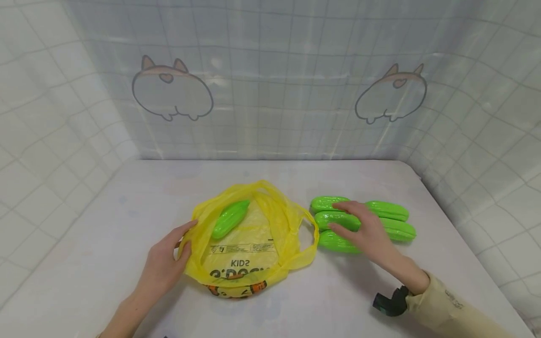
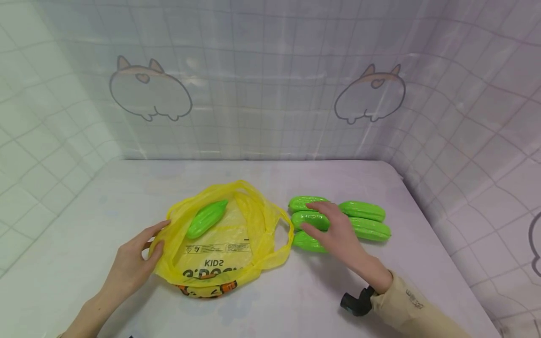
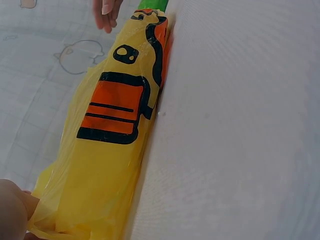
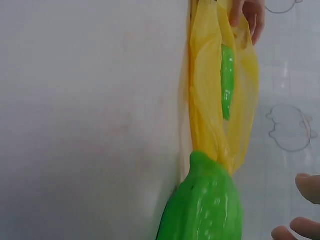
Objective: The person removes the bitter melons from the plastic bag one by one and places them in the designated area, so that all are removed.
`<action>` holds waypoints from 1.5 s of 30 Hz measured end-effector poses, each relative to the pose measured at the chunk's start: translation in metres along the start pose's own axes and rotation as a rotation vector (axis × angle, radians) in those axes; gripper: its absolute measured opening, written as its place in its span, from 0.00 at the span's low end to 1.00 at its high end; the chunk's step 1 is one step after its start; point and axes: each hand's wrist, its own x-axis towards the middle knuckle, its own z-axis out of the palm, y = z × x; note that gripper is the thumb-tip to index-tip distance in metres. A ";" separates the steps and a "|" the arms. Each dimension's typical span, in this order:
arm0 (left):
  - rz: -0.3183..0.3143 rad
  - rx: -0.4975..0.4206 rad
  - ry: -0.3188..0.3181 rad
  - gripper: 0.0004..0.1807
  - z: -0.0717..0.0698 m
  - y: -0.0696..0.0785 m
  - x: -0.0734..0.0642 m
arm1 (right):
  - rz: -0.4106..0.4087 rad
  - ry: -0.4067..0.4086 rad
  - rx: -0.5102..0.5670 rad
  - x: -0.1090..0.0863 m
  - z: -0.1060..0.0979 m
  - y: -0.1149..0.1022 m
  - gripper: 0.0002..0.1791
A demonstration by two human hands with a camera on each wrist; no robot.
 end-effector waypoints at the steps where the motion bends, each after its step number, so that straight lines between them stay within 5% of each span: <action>1: 0.000 0.001 0.000 0.28 0.000 0.000 0.000 | -0.010 -0.008 0.009 0.002 0.003 -0.002 0.25; 19: -0.025 0.003 -0.019 0.28 0.001 0.000 0.000 | -0.018 -0.193 0.091 0.045 0.043 -0.045 0.26; 34: -0.021 0.002 -0.017 0.30 0.003 -0.001 -0.001 | -0.074 -0.319 0.005 0.077 0.077 -0.080 0.28; 45: 0.009 0.010 0.004 0.29 0.004 -0.003 -0.001 | -0.080 -0.388 -0.017 0.093 0.099 -0.086 0.28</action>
